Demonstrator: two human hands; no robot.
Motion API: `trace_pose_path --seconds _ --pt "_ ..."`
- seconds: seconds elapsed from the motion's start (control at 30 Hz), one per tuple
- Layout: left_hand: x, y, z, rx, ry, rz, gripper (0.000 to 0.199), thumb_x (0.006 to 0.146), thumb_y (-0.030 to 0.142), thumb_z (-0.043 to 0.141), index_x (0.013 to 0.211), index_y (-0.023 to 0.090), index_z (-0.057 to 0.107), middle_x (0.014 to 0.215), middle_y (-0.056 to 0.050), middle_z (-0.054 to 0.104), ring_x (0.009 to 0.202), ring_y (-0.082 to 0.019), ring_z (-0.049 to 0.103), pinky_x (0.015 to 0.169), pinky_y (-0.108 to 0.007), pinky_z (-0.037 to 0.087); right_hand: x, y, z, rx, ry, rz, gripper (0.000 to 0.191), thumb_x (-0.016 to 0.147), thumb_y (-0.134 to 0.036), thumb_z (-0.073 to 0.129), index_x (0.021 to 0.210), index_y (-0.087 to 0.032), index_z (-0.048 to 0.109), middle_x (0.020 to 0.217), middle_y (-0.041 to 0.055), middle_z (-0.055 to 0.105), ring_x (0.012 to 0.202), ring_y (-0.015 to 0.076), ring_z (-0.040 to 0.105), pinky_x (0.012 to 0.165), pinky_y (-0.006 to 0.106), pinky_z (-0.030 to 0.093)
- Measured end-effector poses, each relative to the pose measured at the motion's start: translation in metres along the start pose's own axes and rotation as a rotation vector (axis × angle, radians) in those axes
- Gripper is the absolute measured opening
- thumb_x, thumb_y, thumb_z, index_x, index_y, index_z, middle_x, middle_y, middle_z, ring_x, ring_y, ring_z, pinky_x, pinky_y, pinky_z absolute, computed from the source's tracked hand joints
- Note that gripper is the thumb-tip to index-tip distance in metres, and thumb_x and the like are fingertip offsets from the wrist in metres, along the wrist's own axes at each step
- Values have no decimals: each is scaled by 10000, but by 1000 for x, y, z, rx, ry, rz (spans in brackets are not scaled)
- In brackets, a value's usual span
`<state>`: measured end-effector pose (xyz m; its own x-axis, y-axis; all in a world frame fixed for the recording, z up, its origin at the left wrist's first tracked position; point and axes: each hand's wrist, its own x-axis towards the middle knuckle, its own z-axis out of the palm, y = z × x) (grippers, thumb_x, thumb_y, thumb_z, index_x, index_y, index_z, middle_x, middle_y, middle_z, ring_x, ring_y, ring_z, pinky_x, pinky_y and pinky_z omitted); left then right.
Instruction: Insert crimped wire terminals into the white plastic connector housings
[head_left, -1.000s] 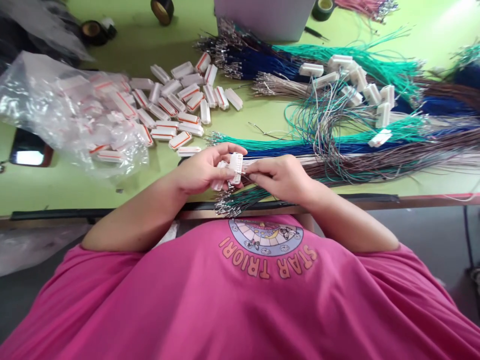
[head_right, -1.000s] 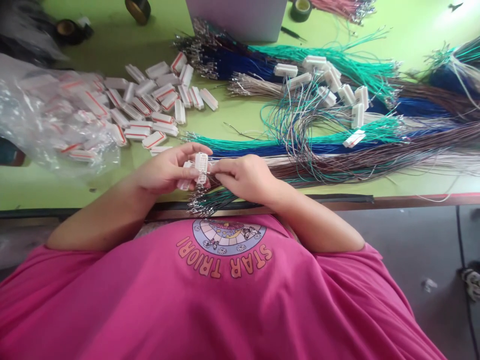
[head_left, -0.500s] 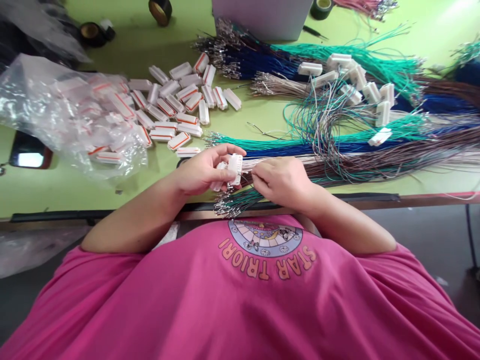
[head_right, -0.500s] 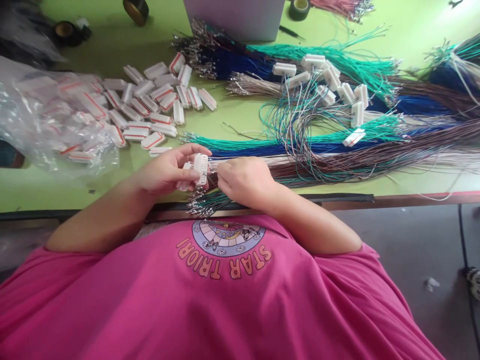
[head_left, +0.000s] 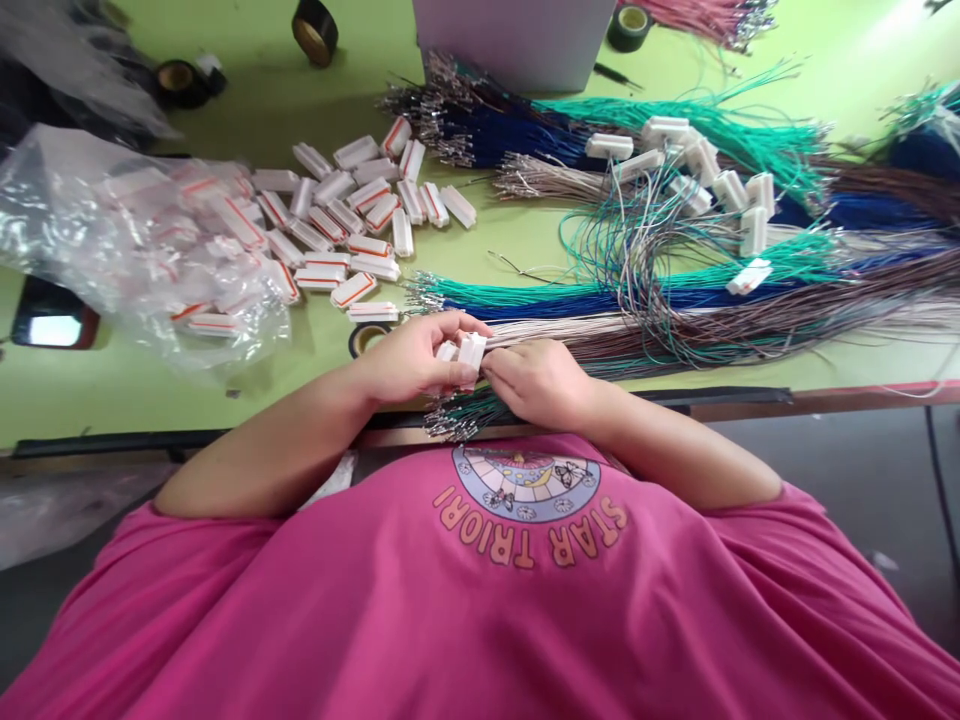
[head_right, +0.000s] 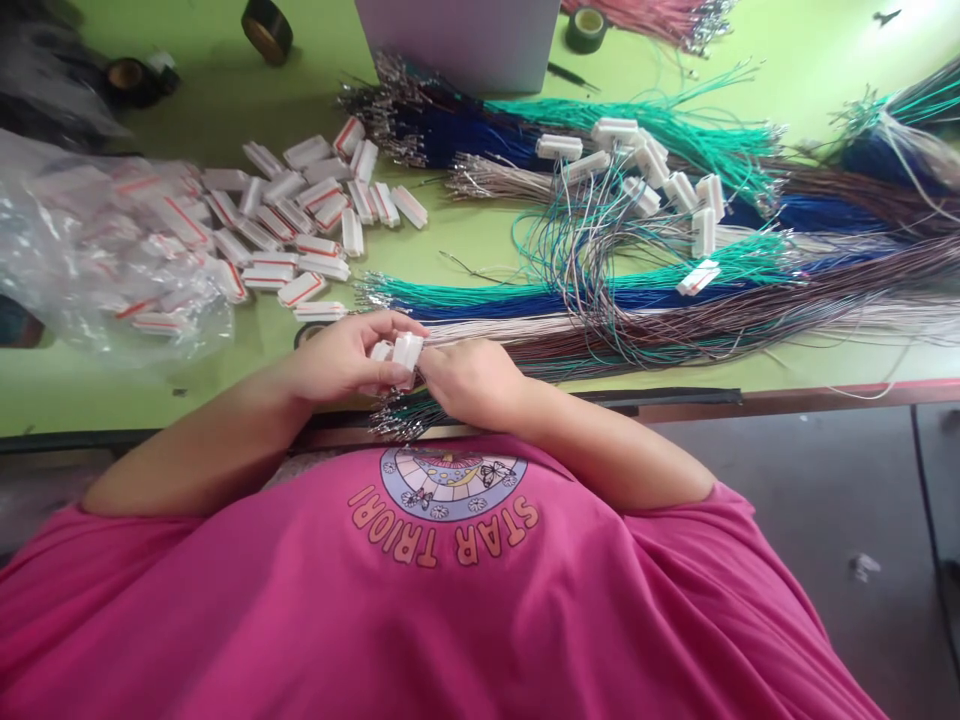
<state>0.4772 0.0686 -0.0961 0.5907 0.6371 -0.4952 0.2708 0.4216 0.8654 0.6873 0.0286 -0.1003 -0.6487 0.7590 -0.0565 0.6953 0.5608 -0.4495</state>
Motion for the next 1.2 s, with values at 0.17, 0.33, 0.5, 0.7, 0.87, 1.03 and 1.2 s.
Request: trace_pose_path --seconds 0.17,0.33,0.5,0.7,0.87,1.03,1.2 --pt "-5 9 -11 163 46 92 515 645 220 816 1112 174 604 717 52 594 529 -68 533 452 -163 425 14 36 -31 83 45 -35 296 981 -250 466 960 -155 745 912 66 738 827 166 612 715 282 365" --pt "-5 12 -11 215 59 75 505 661 199 772 1137 184 606 689 59 580 509 -66 499 447 -165 399 28 40 -34 -254 -131 108 251 929 -197 510 930 -169 760 1005 109 733 831 211 619 623 325 261" --pt "-4 11 -9 166 50 68 489 657 170 774 1117 189 611 681 60 564 504 -64 497 433 -160 391 25 41 -22 -137 -24 77 258 900 -213 505 906 -187 762 982 77 733 828 193 599 638 315 277" --pt "-4 9 -13 65 30 74 485 691 173 798 1132 193 598 704 40 616 496 -69 539 402 -150 366 20 55 -25 178 197 143 197 765 -164 534 822 -143 722 747 38 670 686 143 519 669 286 344" --pt "2 0 -6 -82 55 127 517 708 194 829 1167 199 592 780 13 667 533 -87 619 395 -140 383 17 51 -28 421 239 -46 221 857 -228 538 965 -145 712 786 12 674 714 123 547 708 265 399" --pt "10 -7 -2 -231 77 164 558 708 216 859 1195 206 587 801 23 656 561 -91 642 426 -150 466 16 39 -18 340 204 -178 219 922 -216 499 915 -142 706 847 54 676 765 137 554 735 274 407" --pt "11 -9 -5 -259 71 183 577 720 216 862 1223 206 580 849 7 670 595 -88 656 454 -146 485 14 36 -13 296 263 -174 265 966 -243 480 1032 -130 710 865 65 676 766 146 546 734 279 405"
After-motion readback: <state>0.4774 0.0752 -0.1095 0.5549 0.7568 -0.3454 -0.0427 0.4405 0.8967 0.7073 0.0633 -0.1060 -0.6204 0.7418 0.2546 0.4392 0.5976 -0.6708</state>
